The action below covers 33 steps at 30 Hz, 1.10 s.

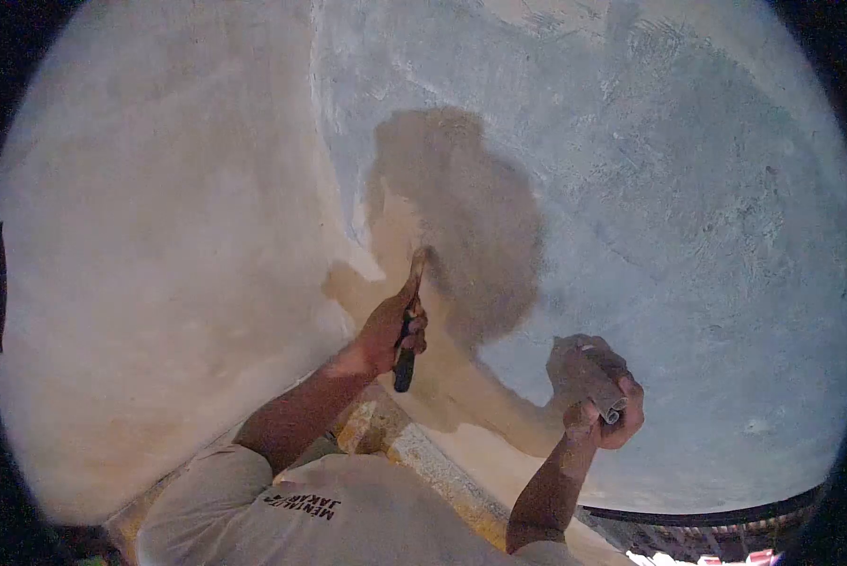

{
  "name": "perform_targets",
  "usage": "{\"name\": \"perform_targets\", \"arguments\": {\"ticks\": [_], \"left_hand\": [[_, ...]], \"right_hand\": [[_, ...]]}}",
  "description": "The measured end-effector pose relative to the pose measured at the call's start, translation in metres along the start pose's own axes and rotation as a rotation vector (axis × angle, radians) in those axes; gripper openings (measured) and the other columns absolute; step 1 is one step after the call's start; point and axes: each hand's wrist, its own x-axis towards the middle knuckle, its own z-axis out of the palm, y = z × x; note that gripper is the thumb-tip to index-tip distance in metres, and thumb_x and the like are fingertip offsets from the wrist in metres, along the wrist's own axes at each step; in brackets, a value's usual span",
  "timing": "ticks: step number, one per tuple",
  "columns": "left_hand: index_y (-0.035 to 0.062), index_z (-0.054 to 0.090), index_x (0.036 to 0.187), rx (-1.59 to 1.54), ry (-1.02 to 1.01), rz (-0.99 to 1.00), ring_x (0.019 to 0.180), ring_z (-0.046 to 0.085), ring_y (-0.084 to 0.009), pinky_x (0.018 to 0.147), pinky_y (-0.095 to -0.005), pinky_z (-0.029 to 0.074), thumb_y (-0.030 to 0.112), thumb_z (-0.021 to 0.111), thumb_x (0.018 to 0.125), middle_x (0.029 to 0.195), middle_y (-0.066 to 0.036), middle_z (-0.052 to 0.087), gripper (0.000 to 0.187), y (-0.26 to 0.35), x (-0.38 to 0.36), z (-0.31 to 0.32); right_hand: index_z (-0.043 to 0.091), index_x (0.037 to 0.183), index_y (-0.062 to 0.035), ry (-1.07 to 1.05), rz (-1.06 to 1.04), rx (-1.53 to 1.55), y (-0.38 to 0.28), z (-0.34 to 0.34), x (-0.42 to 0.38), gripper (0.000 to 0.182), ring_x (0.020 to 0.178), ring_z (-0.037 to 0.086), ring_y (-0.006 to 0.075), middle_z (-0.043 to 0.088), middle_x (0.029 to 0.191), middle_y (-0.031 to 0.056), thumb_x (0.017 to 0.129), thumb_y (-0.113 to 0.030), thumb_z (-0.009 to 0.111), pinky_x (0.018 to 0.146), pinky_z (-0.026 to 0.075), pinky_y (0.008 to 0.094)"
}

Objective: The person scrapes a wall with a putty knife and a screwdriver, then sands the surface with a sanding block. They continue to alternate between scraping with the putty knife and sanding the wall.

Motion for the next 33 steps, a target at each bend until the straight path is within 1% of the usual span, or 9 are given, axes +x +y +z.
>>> {"name": "perform_targets", "arguments": {"ticks": [2, 9, 15, 17, 20, 24, 27, 29, 33], "left_hand": [[0.0125, 0.039, 0.075, 0.035, 0.067, -0.120, 0.040, 0.036, -0.0112, 0.045, -0.0296, 0.038, 0.053, 0.041, 0.091, 0.055, 0.000, 0.040, 0.044, -0.007, -0.015, 0.000], [0.0120, 0.040, 0.075, -0.035, 0.041, -0.163, 0.038, 0.035, -0.0119, 0.045, -0.0301, 0.039, 0.054, 0.041, 0.091, 0.054, 0.001, 0.039, 0.045, -0.017, 0.008, -0.005], [0.0116, 0.040, 0.074, 0.108, 0.114, -0.117, 0.038, 0.034, -0.0122, 0.044, -0.0305, 0.037, 0.053, 0.043, 0.090, 0.054, 0.000, 0.039, 0.045, -0.014, -0.019, -0.005], [0.0118, 0.040, 0.074, -0.007, 0.127, -0.251, 0.038, 0.034, -0.0122, 0.044, -0.0302, 0.037, 0.052, 0.043, 0.091, 0.054, 0.000, 0.040, 0.044, -0.026, -0.020, -0.006], [0.0126, 0.040, 0.074, -0.020, 0.088, -0.101, 0.039, 0.033, -0.0122, 0.044, -0.0299, 0.036, 0.052, 0.044, 0.090, 0.054, 0.000, 0.040, 0.043, -0.021, 0.007, 0.004], [0.0135, 0.040, 0.074, -0.023, 0.160, -0.116, 0.039, 0.033, -0.0122, 0.044, -0.0295, 0.036, 0.053, 0.045, 0.090, 0.055, 0.000, 0.040, 0.043, -0.011, -0.007, -0.008], [0.0136, 0.040, 0.075, -0.019, 0.164, -0.080, 0.039, 0.034, -0.0123, 0.045, -0.0296, 0.036, 0.052, 0.044, 0.091, 0.055, 0.000, 0.041, 0.042, -0.012, -0.020, -0.013], [0.0132, 0.041, 0.075, -0.001, 0.188, -0.165, 0.039, 0.034, -0.0125, 0.045, -0.0303, 0.037, 0.051, 0.043, 0.091, 0.055, 0.000, 0.041, 0.041, -0.015, -0.028, -0.006], [0.0130, 0.041, 0.075, -0.024, 0.100, -0.093, 0.040, 0.035, -0.0127, 0.045, -0.0307, 0.037, 0.052, 0.044, 0.090, 0.055, 0.000, 0.041, 0.042, -0.014, 0.011, -0.001]], "right_hand": [[0.048, 0.108, -0.0018, -0.029, 0.027, 0.056, 0.000, 0.000, 0.002, 0.054, 0.082, 0.057, 0.0206, 0.057, 0.097, 0.0115, 0.083, -0.048, 0.060, 0.070, 0.049, 0.0330], [0.048, 0.109, -0.0030, -0.040, -0.063, -0.007, 0.009, -0.009, -0.004, 0.052, 0.083, 0.056, 0.0203, 0.057, 0.099, 0.0118, 0.084, -0.047, 0.060, 0.069, 0.049, 0.0328], [0.048, 0.110, -0.0024, 0.019, -0.050, -0.003, 0.006, -0.004, -0.003, 0.053, 0.082, 0.057, 0.0191, 0.058, 0.097, 0.0120, 0.084, -0.047, 0.060, 0.070, 0.048, 0.0317], [0.048, 0.110, -0.0023, -0.040, 0.019, 0.020, 0.003, -0.007, 0.000, 0.053, 0.084, 0.057, 0.0192, 0.058, 0.098, 0.0122, 0.083, -0.047, 0.061, 0.070, 0.048, 0.0320], [0.048, 0.110, -0.0021, -0.092, 0.035, 0.020, 0.008, -0.015, -0.006, 0.054, 0.086, 0.056, 0.0195, 0.058, 0.100, 0.0123, 0.083, -0.046, 0.062, 0.070, 0.049, 0.0326], [0.048, 0.109, -0.0021, 0.013, -0.041, -0.035, 0.008, -0.010, -0.007, 0.052, 0.085, 0.056, 0.0202, 0.058, 0.100, 0.0123, 0.083, -0.045, 0.062, 0.069, 0.048, 0.0329], [0.048, 0.109, -0.0025, 0.003, -0.066, -0.002, 0.012, -0.010, -0.007, 0.051, 0.083, 0.056, 0.0215, 0.057, 0.100, 0.0121, 0.083, -0.045, 0.061, 0.071, 0.049, 0.0335], [0.048, 0.109, -0.0026, -0.031, -0.027, 0.019, 0.010, -0.011, -0.004, 0.051, 0.084, 0.056, 0.0219, 0.057, 0.100, 0.0121, 0.084, -0.044, 0.061, 0.071, 0.049, 0.0339], [0.048, 0.109, -0.0029, -0.007, -0.010, -0.032, 0.005, -0.006, -0.006, 0.050, 0.084, 0.057, 0.0222, 0.057, 0.098, 0.0118, 0.084, -0.044, 0.060, 0.071, 0.050, 0.0351]]}}
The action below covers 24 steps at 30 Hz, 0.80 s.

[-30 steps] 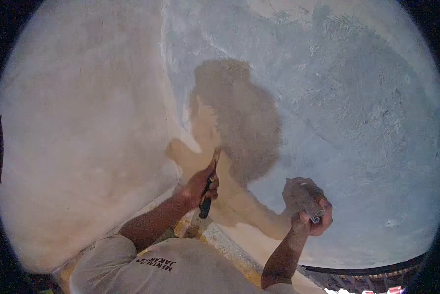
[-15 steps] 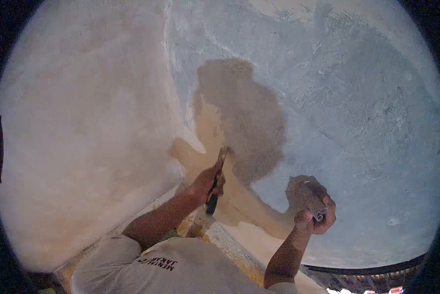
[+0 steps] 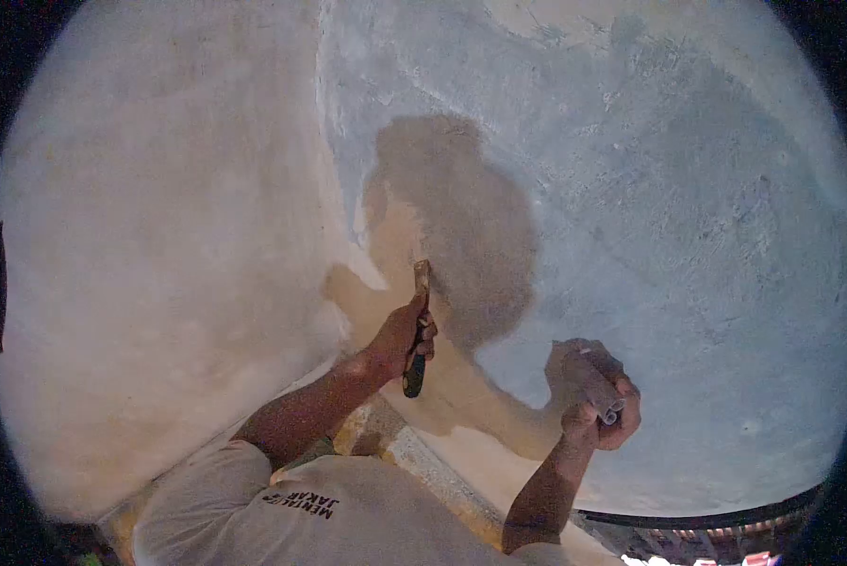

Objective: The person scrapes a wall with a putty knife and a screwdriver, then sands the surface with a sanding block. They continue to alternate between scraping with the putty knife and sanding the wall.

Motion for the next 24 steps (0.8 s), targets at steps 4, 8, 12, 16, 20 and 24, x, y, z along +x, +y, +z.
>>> {"name": "perform_targets", "arguments": {"ticks": [4, 8, 12, 16, 20, 24], "left_hand": [[0.0125, 0.041, 0.074, 0.054, 0.051, 0.043, 0.041, 0.037, -0.0127, 0.045, -0.0304, 0.037, 0.053, 0.045, 0.090, 0.056, 0.000, 0.041, 0.044, 0.006, -0.017, -0.015], [0.0122, 0.041, 0.071, 0.083, 0.103, -0.038, 0.042, 0.038, -0.0127, 0.044, -0.0299, 0.038, 0.054, 0.045, 0.089, 0.056, 0.000, 0.041, 0.045, -0.014, -0.035, -0.013], [0.0118, 0.041, 0.074, 0.040, 0.026, 0.006, 0.041, 0.038, -0.0133, 0.043, -0.0293, 0.037, 0.052, 0.045, 0.090, 0.055, -0.001, 0.041, 0.044, -0.020, -0.001, -0.014], [0.0117, 0.041, 0.074, 0.069, 0.080, 0.042, 0.040, 0.037, -0.0129, 0.041, -0.0285, 0.036, 0.053, 0.045, 0.090, 0.055, -0.001, 0.041, 0.044, 0.001, -0.013, -0.010], [0.0118, 0.040, 0.073, 0.140, 0.119, -0.030, 0.039, 0.037, -0.0122, 0.039, -0.0281, 0.035, 0.053, 0.043, 0.090, 0.055, -0.001, 0.042, 0.045, -0.030, -0.030, -0.019], [0.0117, 0.040, 0.073, 0.169, 0.079, 0.029, 0.038, 0.037, -0.0120, 0.038, -0.0277, 0.036, 0.054, 0.044, 0.090, 0.055, -0.001, 0.042, 0.045, -0.018, -0.005, -0.011]], "right_hand": [[0.047, 0.109, -0.0029, -0.040, 0.020, 0.043, -0.003, -0.001, 0.002, 0.050, 0.086, 0.057, 0.0219, 0.056, 0.099, 0.0121, 0.085, -0.044, 0.060, 0.072, 0.050, 0.0350], [0.047, 0.109, -0.0028, 0.022, -0.057, -0.011, 0.007, -0.001, -0.001, 0.050, 0.084, 0.057, 0.0215, 0.056, 0.100, 0.0119, 0.084, -0.045, 0.060, 0.073, 0.050, 0.0346], [0.047, 0.108, -0.0025, 0.001, 0.010, 0.061, 0.002, -0.003, -0.001, 0.053, 0.083, 0.057, 0.0214, 0.057, 0.102, 0.0122, 0.084, -0.047, 0.060, 0.072, 0.050, 0.0343], [0.047, 0.108, -0.0022, -0.016, 0.005, 0.084, 0.001, -0.002, 0.001, 0.052, 0.083, 0.057, 0.0215, 0.056, 0.102, 0.0128, 0.084, -0.046, 0.060, 0.072, 0.050, 0.0340], [0.047, 0.109, -0.0022, 0.004, -0.032, 0.063, 0.006, -0.001, 0.003, 0.051, 0.081, 0.058, 0.0217, 0.057, 0.100, 0.0128, 0.084, -0.045, 0.060, 0.072, 0.051, 0.0339], [0.047, 0.110, -0.0022, -0.013, 0.032, 0.126, -0.010, 0.007, 0.009, 0.051, 0.083, 0.058, 0.0219, 0.057, 0.099, 0.0125, 0.084, -0.043, 0.061, 0.072, 0.051, 0.0339]]}}
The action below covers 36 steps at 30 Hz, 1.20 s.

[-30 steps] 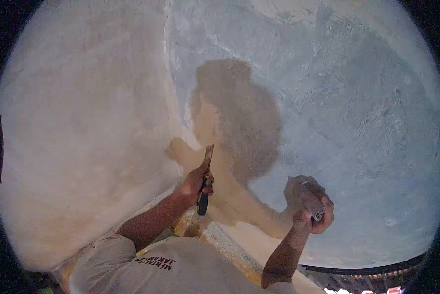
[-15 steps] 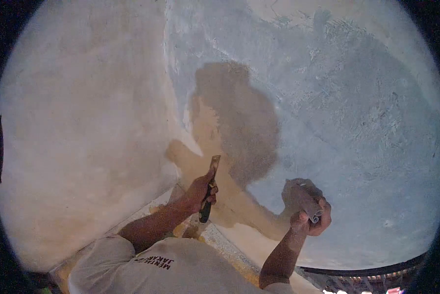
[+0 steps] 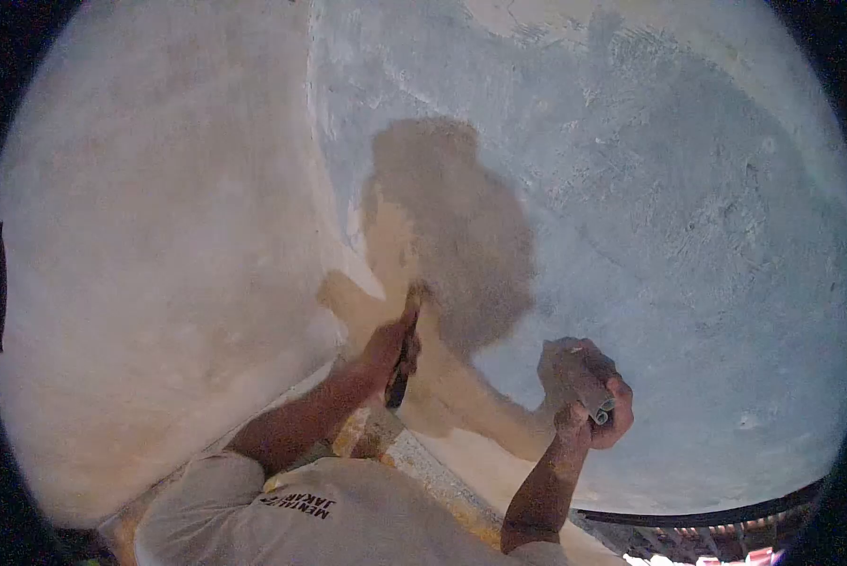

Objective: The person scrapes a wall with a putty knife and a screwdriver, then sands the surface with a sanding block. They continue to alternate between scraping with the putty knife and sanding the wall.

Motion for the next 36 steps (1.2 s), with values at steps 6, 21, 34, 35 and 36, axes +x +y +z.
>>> {"name": "perform_targets", "arguments": {"ticks": [6, 21, 34, 35, 36], "left_hand": [[0.0124, 0.040, 0.071, -0.112, -0.015, 0.120, 0.038, 0.036, -0.0113, 0.038, -0.0281, 0.036, 0.051, 0.048, 0.089, 0.054, 0.000, 0.041, 0.044, 0.032, -0.010, -0.004], [0.0121, 0.042, 0.074, -0.049, -0.081, -0.008, 0.039, 0.036, -0.0109, 0.038, -0.0263, 0.032, 0.051, 0.049, 0.089, 0.054, 0.001, 0.042, 0.042, 0.018, -0.022, -0.023], [0.0126, 0.040, 0.072, 0.007, -0.023, 0.024, 0.038, 0.037, -0.0119, 0.039, -0.0282, 0.035, 0.051, 0.047, 0.090, 0.053, 0.000, 0.040, 0.043, 0.022, -0.014, -0.016], [0.0127, 0.039, 0.071, 0.023, -0.043, 0.090, 0.038, 0.037, -0.0121, 0.040, -0.0282, 0.036, 0.051, 0.046, 0.090, 0.053, 0.000, 0.041, 0.043, 0.015, -0.018, -0.020], [0.0127, 0.039, 0.071, 0.022, -0.049, 0.095, 0.038, 0.037, -0.0121, 0.040, -0.0282, 0.036, 0.051, 0.046, 0.090, 0.053, 0.000, 0.041, 0.043, 0.007, -0.022, -0.021]], "right_hand": [[0.048, 0.110, -0.0022, 0.008, -0.094, -0.137, 0.012, -0.014, -0.007, 0.051, 0.083, 0.057, 0.0214, 0.057, 0.098, 0.0126, 0.084, -0.045, 0.060, 0.070, 0.050, 0.0338], [0.048, 0.109, -0.0013, 0.069, -0.093, -0.147, 0.013, -0.013, -0.010, 0.055, 0.083, 0.057, 0.0216, 0.056, 0.100, 0.0128, 0.082, -0.047, 0.062, 0.074, 0.050, 0.0354], [0.047, 0.109, -0.0024, -0.019, -0.052, -0.007, 0.007, -0.008, -0.004, 0.051, 0.084, 0.058, 0.0216, 0.057, 0.099, 0.0126, 0.084, -0.044, 0.061, 0.071, 0.050, 0.0354], [0.047, 0.109, -0.0021, -0.014, -0.062, -0.025, 0.008, -0.009, -0.005, 0.051, 0.084, 0.058, 0.0215, 0.057, 0.099, 0.0126, 0.084, -0.044, 0.061, 0.072, 0.050, 0.0353], [0.047, 0.110, -0.0019, -0.006, -0.075, -0.046, 0.010, -0.010, -0.004, 0.051, 0.084, 0.058, 0.0213, 0.057, 0.099, 0.0126, 0.084, -0.043, 0.061, 0.072, 0.050, 0.0352]]}}
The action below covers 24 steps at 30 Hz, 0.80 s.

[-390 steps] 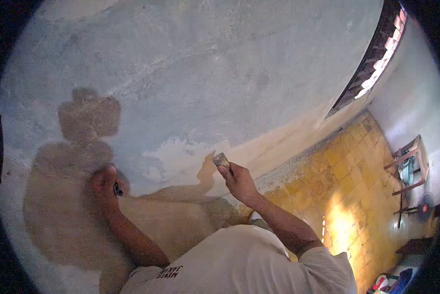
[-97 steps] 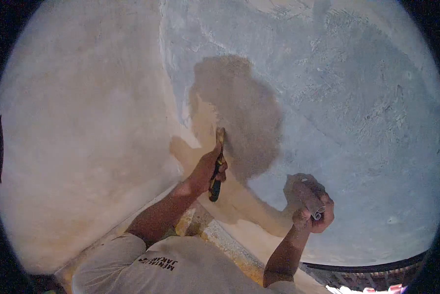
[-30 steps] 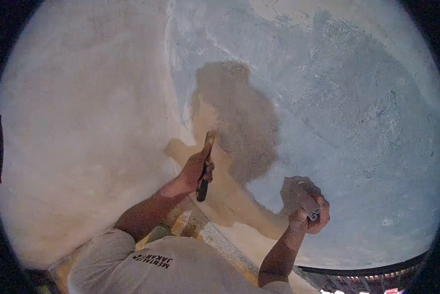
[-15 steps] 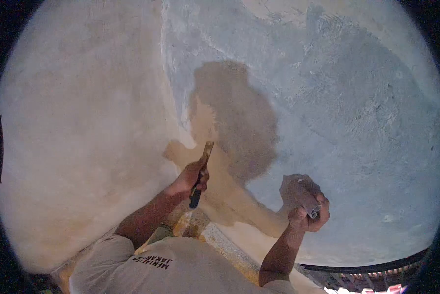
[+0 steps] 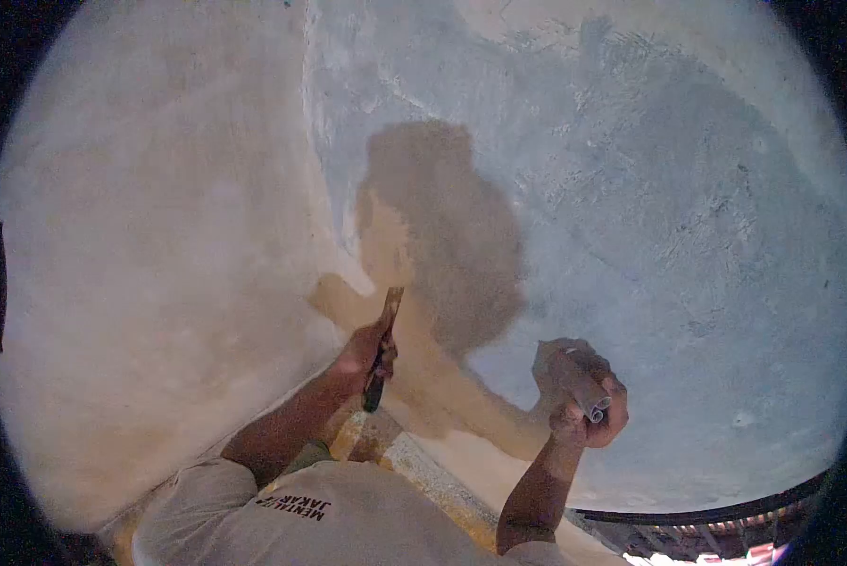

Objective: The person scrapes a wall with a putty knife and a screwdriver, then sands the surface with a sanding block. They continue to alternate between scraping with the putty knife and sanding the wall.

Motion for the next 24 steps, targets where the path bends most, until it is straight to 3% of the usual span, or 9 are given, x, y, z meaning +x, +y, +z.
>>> {"name": "perform_targets", "arguments": {"ticks": [2, 3, 5, 13, 15, 17, 19, 24], "left_hand": [[0.0126, 0.039, 0.070, -0.016, 0.067, -0.205, 0.038, 0.038, -0.0118, 0.041, -0.0281, 0.037, 0.050, 0.045, 0.091, 0.054, 0.000, 0.042, 0.043, -0.010, -0.005, 0.001], [0.0126, 0.039, 0.070, -0.002, 0.055, -0.204, 0.038, 0.038, -0.0118, 0.041, -0.0281, 0.037, 0.050, 0.045, 0.091, 0.054, 0.000, 0.042, 0.043, -0.005, 0.005, 0.004], [0.0121, 0.039, 0.070, 0.001, -0.018, 0.031, 0.038, 0.038, -0.0120, 0.040, -0.0281, 0.037, 0.050, 0.044, 0.091, 0.053, 0.000, 0.042, 0.044, 0.005, 0.028, 0.014], [0.0116, 0.039, 0.068, -0.025, 0.020, -0.042, 0.037, 0.037, -0.0137, 0.040, -0.0293, 0.036, 0.050, 0.044, 0.091, 0.052, -0.002, 0.041, 0.045, 0.013, 0.005, 0.002], [0.0117, 0.040, 0.068, 0.042, 0.116, -0.151, 0.037, 0.037, -0.0132, 0.040, -0.0293, 0.036, 0.051, 0.046, 0.090, 0.052, -0.001, 0.041, 0.046, 0.009, -0.001, 0.014], [0.0120, 0.039, 0.068, -0.001, 0.050, -0.155, 0.037, 0.036, -0.0131, 0.040, -0.0289, 0.036, 0.051, 0.048, 0.089, 0.052, -0.001, 0.041, 0.045, 0.013, 0.019, 0.020], [0.0122, 0.040, 0.068, -0.036, -0.011, 0.047, 0.038, 0.035, -0.0129, 0.040, -0.0281, 0.036, 0.053, 0.049, 0.088, 0.053, 0.000, 0.042, 0.046, 0.025, 0.032, 0.030], [0.0118, 0.042, 0.068, -0.047, 0.077, -0.022, 0.037, 0.035, -0.0132, 0.040, -0.0284, 0.036, 0.052, 0.047, 0.089, 0.053, -0.001, 0.042, 0.046, 0.038, 0.008, 0.001]], "right_hand": [[0.047, 0.109, -0.0018, -0.017, -0.014, -0.019, 0.000, -0.001, 0.002, 0.051, 0.085, 0.058, 0.0214, 0.057, 0.098, 0.0123, 0.084, -0.044, 0.061, 0.072, 0.050, 0.0350], [0.047, 0.109, -0.0017, -0.036, -0.019, -0.034, -0.001, -0.001, 0.002, 0.052, 0.085, 0.058, 0.0216, 0.057, 0.098, 0.0120, 0.084, -0.045, 0.061, 0.072, 0.050, 0.0347], [0.047, 0.109, -0.0018, -0.038, 0.006, -0.050, -0.003, -0.004, -0.001, 0.052, 0.085, 0.058, 0.0215, 0.057, 0.098, 0.0117, 0.084, -0.046, 0.060, 0.073, 0.050, 0.0345], [0.047, 0.110, -0.0028, -0.019, 0.058, -0.017, 0.000, -0.005, -0.003, 0.052, 0.084, 0.058, 0.0207, 0.057, 0.097, 0.0119, 0.083, -0.045, 0.062, 0.072, 0.050, 0.0343], [0.048, 0.110, -0.0033, -0.041, 0.046, 0.040, -0.002, -0.004, -0.001, 0.052, 0.085, 0.058, 0.0205, 0.057, 0.097, 0.0122, 0.083, -0.044, 0.063, 0.072, 0.050, 0.0347], [0.047, 0.111, -0.0032, -0.018, 0.014, 0.035, 0.001, -0.001, -0.003, 0.051, 0.085, 0.058, 0.0204, 0.057, 0.098, 0.0123, 0.083, -0.044, 0.062, 0.072, 0.050, 0.0345], [0.047, 0.111, -0.0032, -0.016, -0.028, 0.042, 0.002, -0.001, 0.000, 0.051, 0.085, 0.058, 0.0203, 0.057, 0.099, 0.0124, 0.083, -0.044, 0.062, 0.071, 0.050, 0.0343], [0.048, 0.111, -0.0029, 0.009, 0.004, -0.003, -0.006, 0.005, 0.004, 0.052, 0.080, 0.057, 0.0195, 0.058, 0.097, 0.0121, 0.084, -0.046, 0.060, 0.067, 0.049, 0.0327]]}}
